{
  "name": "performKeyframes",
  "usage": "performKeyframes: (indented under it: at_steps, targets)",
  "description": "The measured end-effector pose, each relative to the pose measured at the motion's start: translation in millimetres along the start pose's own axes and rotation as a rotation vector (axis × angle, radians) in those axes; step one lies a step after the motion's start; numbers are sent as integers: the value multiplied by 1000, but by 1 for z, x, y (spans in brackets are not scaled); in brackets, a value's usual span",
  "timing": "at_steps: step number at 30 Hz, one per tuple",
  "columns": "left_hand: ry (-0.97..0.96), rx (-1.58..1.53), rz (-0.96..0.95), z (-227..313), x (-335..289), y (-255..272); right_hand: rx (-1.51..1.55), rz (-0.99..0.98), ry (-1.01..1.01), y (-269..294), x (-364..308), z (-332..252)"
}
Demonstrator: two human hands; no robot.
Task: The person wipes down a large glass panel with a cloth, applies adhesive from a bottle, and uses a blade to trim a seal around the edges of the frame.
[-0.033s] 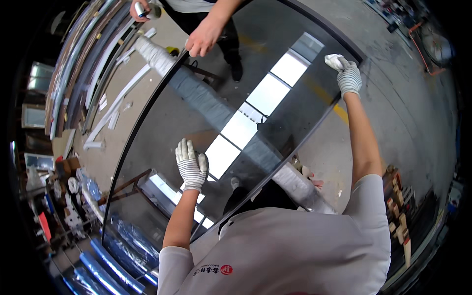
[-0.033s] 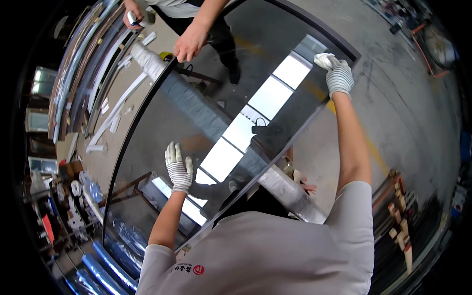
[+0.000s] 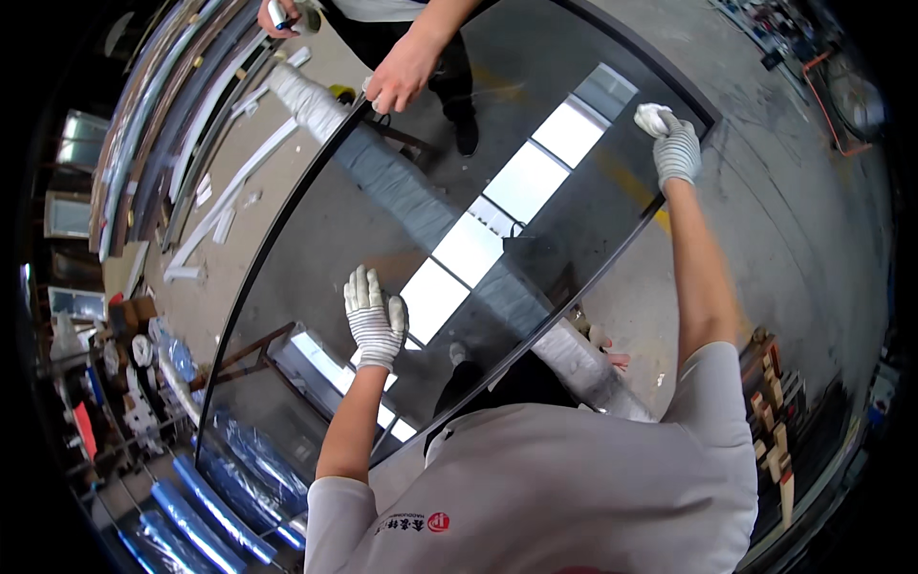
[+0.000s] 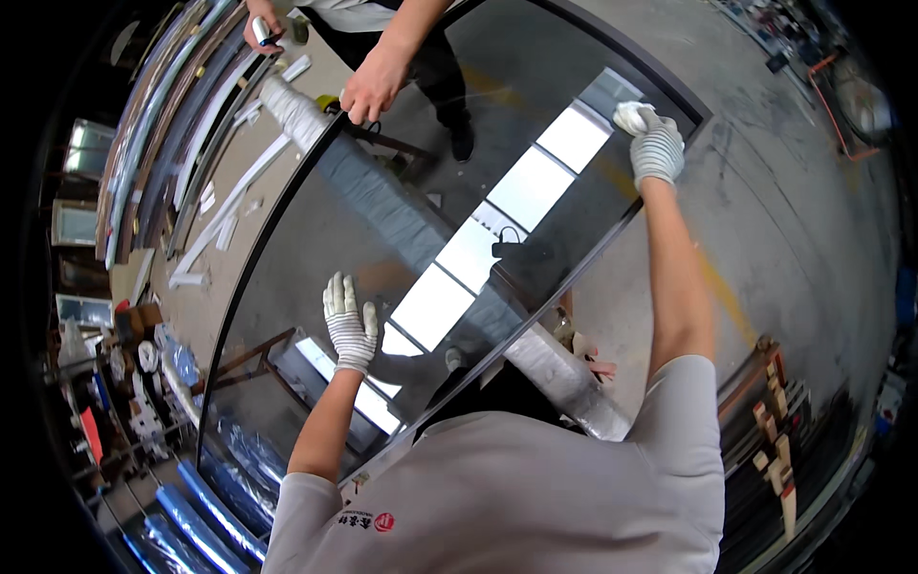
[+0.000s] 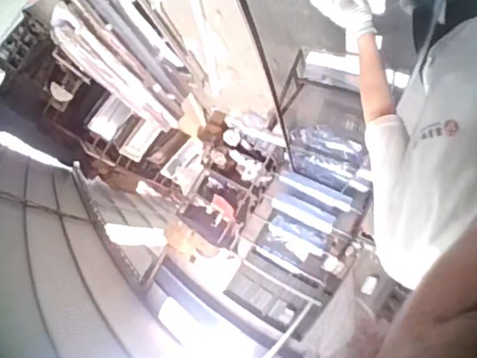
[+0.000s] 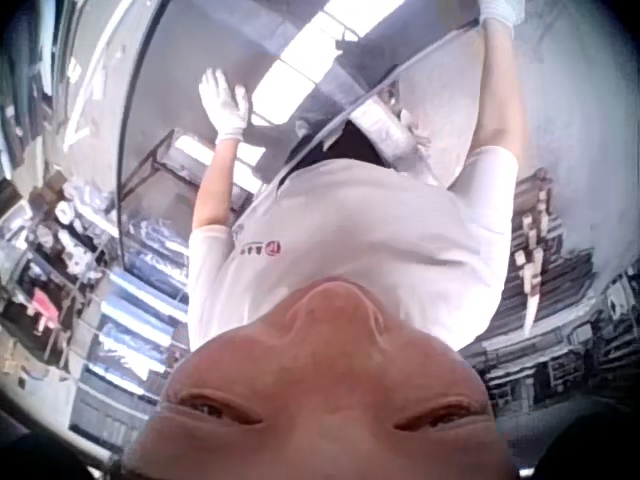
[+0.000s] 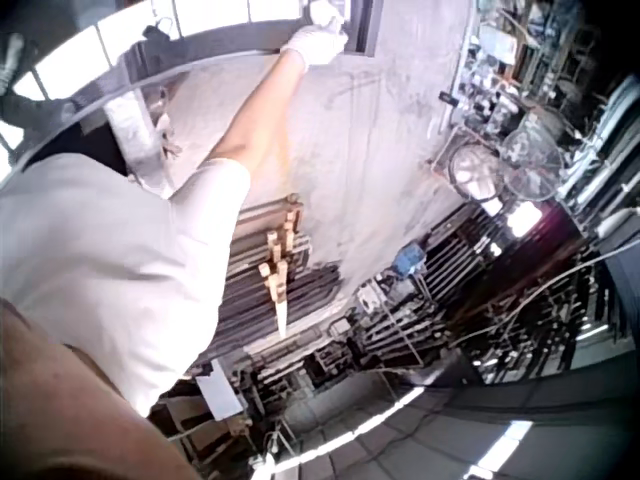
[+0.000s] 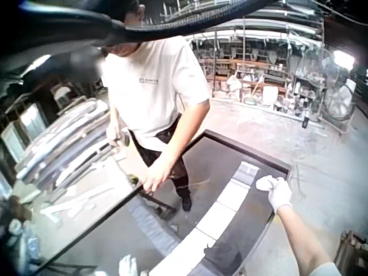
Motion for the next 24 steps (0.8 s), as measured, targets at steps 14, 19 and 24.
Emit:
performKeyframes:
  at_steps: [14,19,24]
  targets:
    - [24,23,51,-7,-4,3,124,-700,955,-53,-307,-208]
    - [54,-21,74,-9,-9,3,-83,-67,367,-9,-96,-57]
    - [88,-67,47,-7,-4,9,-192,144,-181,-12,-55,-40]
Point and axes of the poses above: each hand's wrist, its own x-axis towards the middle knuckle, its own y-axis out of the back of the hand, z = x × y, the point moved 9 cm from there along x, towards the middle knuckle, and after that the axes turned 12 degrees about -y, right-handed, at the moved point
